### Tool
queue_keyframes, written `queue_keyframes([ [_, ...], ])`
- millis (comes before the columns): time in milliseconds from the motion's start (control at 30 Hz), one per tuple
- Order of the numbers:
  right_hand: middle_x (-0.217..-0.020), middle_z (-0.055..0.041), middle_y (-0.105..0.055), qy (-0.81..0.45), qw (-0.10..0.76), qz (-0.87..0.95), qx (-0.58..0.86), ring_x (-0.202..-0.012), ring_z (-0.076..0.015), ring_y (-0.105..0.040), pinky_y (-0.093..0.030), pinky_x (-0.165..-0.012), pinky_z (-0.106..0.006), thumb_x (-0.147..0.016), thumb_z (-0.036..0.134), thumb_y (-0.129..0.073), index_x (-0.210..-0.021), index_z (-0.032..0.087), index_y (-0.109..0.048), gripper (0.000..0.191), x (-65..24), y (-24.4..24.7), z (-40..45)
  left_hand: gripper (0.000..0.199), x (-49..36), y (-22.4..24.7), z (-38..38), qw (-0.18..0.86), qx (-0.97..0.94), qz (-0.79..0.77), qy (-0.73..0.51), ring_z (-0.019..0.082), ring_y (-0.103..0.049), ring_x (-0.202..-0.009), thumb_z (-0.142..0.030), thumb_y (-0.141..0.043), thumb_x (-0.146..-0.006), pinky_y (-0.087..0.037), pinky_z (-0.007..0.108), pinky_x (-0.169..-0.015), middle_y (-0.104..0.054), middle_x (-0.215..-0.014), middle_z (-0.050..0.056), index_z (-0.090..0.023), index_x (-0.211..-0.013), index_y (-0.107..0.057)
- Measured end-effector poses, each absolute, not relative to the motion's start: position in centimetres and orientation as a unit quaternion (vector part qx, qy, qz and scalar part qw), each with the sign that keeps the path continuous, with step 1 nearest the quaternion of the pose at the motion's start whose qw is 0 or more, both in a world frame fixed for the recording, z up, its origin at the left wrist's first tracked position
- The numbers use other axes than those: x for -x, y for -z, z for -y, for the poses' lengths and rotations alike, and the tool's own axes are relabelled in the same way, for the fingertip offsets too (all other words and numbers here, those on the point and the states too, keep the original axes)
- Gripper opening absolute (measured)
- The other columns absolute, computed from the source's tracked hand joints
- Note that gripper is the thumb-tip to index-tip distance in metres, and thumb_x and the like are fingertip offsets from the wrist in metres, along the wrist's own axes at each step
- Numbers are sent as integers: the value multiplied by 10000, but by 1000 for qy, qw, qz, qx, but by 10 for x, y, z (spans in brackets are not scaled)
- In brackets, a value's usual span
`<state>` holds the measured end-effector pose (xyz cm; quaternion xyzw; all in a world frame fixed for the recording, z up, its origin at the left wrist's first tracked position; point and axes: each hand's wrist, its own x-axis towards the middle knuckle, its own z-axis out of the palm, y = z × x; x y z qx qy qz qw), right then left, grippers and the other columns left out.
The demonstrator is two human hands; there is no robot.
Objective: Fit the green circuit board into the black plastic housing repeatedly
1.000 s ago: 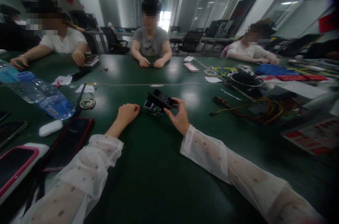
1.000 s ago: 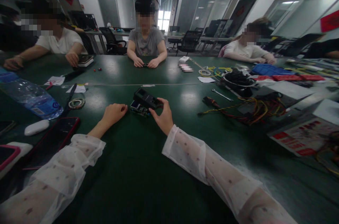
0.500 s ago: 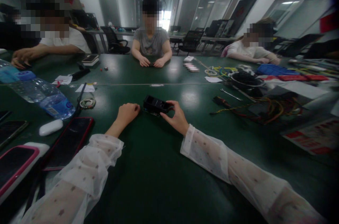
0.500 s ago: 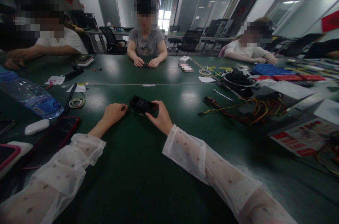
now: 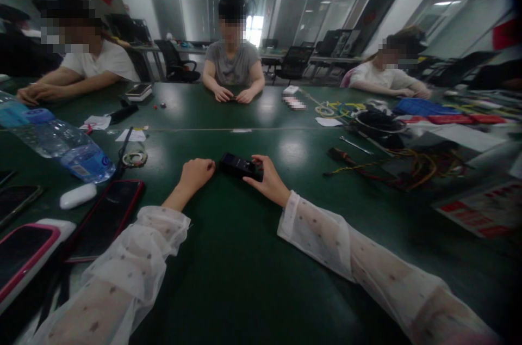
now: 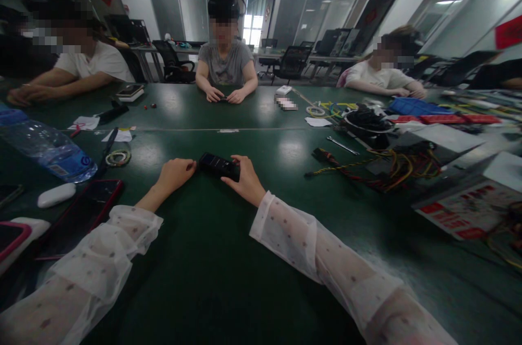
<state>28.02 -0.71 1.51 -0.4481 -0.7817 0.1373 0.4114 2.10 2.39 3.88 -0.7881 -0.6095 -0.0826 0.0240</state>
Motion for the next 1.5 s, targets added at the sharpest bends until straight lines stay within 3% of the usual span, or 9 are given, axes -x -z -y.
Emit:
queue_keyframes([
  [200,-1218,-115,-555,-146,403,782,452,-1111,-285,-588,-529,-956,-512,-830,397,-719,-1339,249,-448,595,-280,-21,9,415,-21,-40,-24,11,789,609,85,231,-686,-762,-391,-364,-978,-506,327,-676,-734,-890,91,-200,-939,-730],
  [433,-1224,-121,-634,-180,364,779,478,-1134,-286,-624,-508,-997,-526,-831,378,-729,-1292,218,-518,532,-278,-23,10,406,-22,-42,-22,5,785,613,87,222,-684,-781,-392,-374,-982,-511,325,-705,-733,-903,87,-209,-955,-735],
  [667,-1178,-97,-679,-223,385,764,468,-1085,-256,-671,-535,-979,-495,-823,326,-740,-1264,223,-531,499,-279,-25,10,395,-20,-42,-23,1,788,609,88,217,-681,-768,-387,-385,-982,-505,312,-673,-732,-901,89,-203,-947,-732],
  [1100,-1207,-95,-663,-262,428,733,459,-1112,-255,-670,-550,-975,-482,-831,351,-725,-1254,236,-521,484,-281,-16,3,425,-22,-43,-22,15,781,621,73,241,-691,-791,-397,-362,-977,-508,331,-693,-734,-898,100,-198,-906,-730],
  [1500,-1191,-100,-660,-243,372,755,482,-1080,-263,-670,-541,-948,-495,-811,339,-743,-1244,228,-510,504,-281,-24,7,383,-22,-42,-23,1,786,611,90,213,-680,-748,-370,-391,-975,-498,299,-644,-728,-867,89,-200,-890,-724],
])
